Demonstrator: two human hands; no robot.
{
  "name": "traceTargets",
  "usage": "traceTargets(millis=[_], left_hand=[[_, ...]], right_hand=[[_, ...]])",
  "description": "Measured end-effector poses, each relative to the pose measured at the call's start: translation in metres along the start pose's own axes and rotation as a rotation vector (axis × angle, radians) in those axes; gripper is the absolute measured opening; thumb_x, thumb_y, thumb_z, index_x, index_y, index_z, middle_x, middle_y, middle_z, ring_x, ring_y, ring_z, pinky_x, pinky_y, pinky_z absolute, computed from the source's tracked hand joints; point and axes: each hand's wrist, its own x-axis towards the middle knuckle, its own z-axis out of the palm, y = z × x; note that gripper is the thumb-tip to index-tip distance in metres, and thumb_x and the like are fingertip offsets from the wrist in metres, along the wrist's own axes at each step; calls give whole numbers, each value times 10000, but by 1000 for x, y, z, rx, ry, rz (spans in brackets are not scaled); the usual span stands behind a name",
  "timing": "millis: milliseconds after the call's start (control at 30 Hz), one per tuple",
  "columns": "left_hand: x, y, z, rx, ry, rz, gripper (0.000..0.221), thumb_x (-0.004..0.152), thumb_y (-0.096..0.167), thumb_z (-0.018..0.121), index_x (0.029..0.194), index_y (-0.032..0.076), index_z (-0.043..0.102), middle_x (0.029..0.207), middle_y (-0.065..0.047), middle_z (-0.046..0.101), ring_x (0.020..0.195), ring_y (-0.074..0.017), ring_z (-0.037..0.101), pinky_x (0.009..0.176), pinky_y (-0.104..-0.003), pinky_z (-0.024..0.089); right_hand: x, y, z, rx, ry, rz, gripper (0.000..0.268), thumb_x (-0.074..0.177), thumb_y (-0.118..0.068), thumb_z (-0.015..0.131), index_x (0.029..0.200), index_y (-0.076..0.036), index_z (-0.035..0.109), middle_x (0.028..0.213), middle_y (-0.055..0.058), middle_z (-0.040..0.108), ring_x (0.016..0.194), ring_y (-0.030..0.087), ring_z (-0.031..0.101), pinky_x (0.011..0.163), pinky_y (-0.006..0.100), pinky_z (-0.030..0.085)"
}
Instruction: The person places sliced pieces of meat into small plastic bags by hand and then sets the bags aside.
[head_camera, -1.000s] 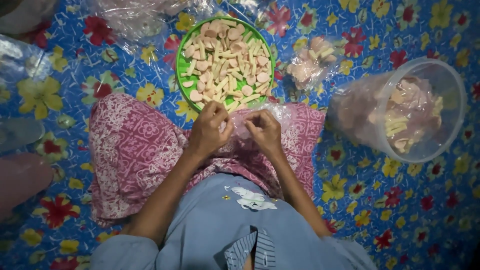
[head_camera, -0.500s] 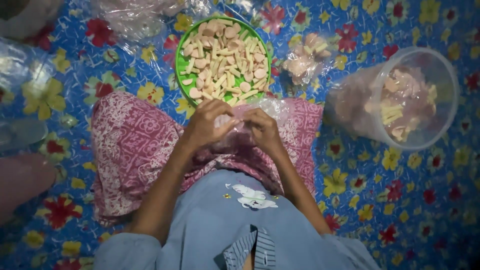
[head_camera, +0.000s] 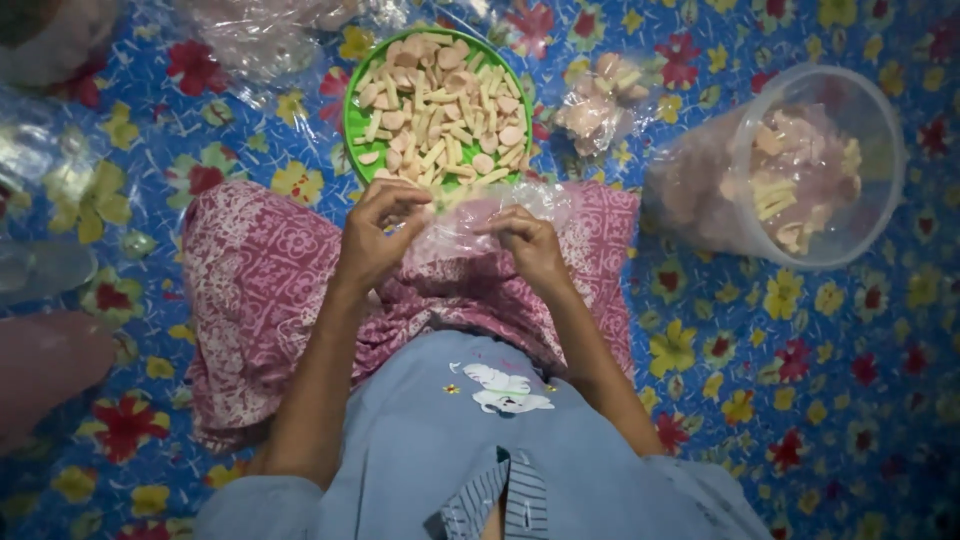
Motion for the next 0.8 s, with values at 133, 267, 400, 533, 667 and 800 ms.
traceTargets(millis=[133,267,400,533,667,800], left_hand=[[-5,-3,5,-53,-116,-16,448,636,96,851,1049,97,676,1170,-142,508,916,-282,628,792,-343,525],[-11,-4,14,-87,-178,-32,408,615,41,845,994,63,694,1050,-130,595,874,-255,649,736,-292,535],[-17,-23,11,10,-155,-1,291,657,58,818,931,94,727,859,-89,682,771,-170,637,632,-245,502],[-14,-18,6,29,-136,1,244,657,58,808,884,119,742,823,-68,693,737,-152,642,622,-238,501],[-13,-8,-3,-31,53,-86,200,699,54,797,885,82,731,799,-85,674,697,-121,612,600,-234,514],[-6,17,-21,-33,288,-238,180,756,62,777,920,63,703,771,-74,658,662,-97,582,581,-231,509]], right_hand=[[-4,0,1,-28,-35,-16,330,731,152,491,868,-32,728,860,106,601,762,142,539,673,243,462],[-8,17,8,-18,-72,-29,375,684,171,471,879,-25,725,846,119,593,777,173,543,714,281,464],[-10,10,9,-3,-93,-20,345,684,163,461,880,10,701,789,117,558,761,183,520,739,313,446],[-7,4,10,25,-111,72,252,798,82,512,916,-23,709,846,101,586,729,130,513,662,240,446],[3,-11,12,42,-65,98,198,851,9,537,967,-35,691,933,99,622,685,96,538,626,214,456],[33,25,-5,-112,-37,75,164,869,-57,600,1007,-73,688,959,109,636,689,143,609,605,251,486]])
